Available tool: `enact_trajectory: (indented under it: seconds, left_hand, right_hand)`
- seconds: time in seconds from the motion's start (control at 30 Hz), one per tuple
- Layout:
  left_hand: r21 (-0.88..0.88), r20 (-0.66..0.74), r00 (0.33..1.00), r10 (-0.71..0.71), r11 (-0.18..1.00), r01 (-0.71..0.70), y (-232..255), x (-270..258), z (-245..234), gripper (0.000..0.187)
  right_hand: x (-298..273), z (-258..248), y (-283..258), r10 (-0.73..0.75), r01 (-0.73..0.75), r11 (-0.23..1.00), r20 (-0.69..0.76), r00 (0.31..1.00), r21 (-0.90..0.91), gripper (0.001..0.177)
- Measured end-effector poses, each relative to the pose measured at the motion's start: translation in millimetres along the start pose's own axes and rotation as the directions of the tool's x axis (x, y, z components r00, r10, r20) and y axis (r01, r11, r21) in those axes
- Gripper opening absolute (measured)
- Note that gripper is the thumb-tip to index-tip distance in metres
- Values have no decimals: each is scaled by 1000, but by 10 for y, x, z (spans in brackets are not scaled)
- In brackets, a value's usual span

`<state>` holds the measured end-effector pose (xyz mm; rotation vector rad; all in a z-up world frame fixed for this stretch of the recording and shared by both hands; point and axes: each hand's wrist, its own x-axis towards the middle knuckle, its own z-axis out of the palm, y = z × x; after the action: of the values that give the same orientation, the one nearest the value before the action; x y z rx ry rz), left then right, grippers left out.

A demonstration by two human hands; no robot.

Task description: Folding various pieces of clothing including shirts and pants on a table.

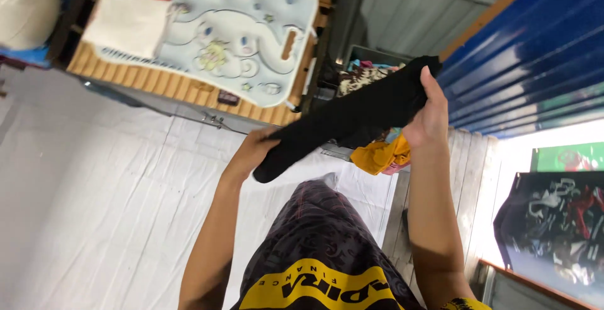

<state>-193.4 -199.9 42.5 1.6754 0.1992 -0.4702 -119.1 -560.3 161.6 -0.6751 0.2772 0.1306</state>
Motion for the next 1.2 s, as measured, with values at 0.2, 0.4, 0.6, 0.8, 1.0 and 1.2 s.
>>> enact_trajectory:
  seconds: [0.2, 0.4, 0.6, 0.8, 1.0, 1.2]
  left_hand:
    - [488, 105, 990, -97, 872, 34, 35, -1203, -222, 70]
    - [175, -159, 759, 632, 774, -608, 404, -1901, -170, 108]
    - [-175, -212, 928, 307, 922, -346, 524, -2375, -254, 51]
    - [-127, -410, 838, 361, 887, -444, 352, -2658, -366, 11]
    - [-87, -683, 631, 369, 816, -571, 372, -3031, -556, 8]
    - [-21, -856, 392, 338, 734, -679, 291, -3365, -847, 8]
  right_hand:
    - [-321, 148, 833, 292, -208, 939, 311, 904, -275, 34]
    - [-928, 876, 1473, 587, 333, 437, 546, 598, -835, 66]
    - [-1464, 1433, 1635, 564, 589, 360, 671, 481, -724, 44]
    - [-1685, 1717, 1748, 564, 500, 496, 701, 435, -710, 84]
    - [-1183, 506, 3097, 690, 360, 81, 313, 653, -930, 66]
    - [-1303, 315, 3712, 341, 325, 661, 656, 673, -677, 55]
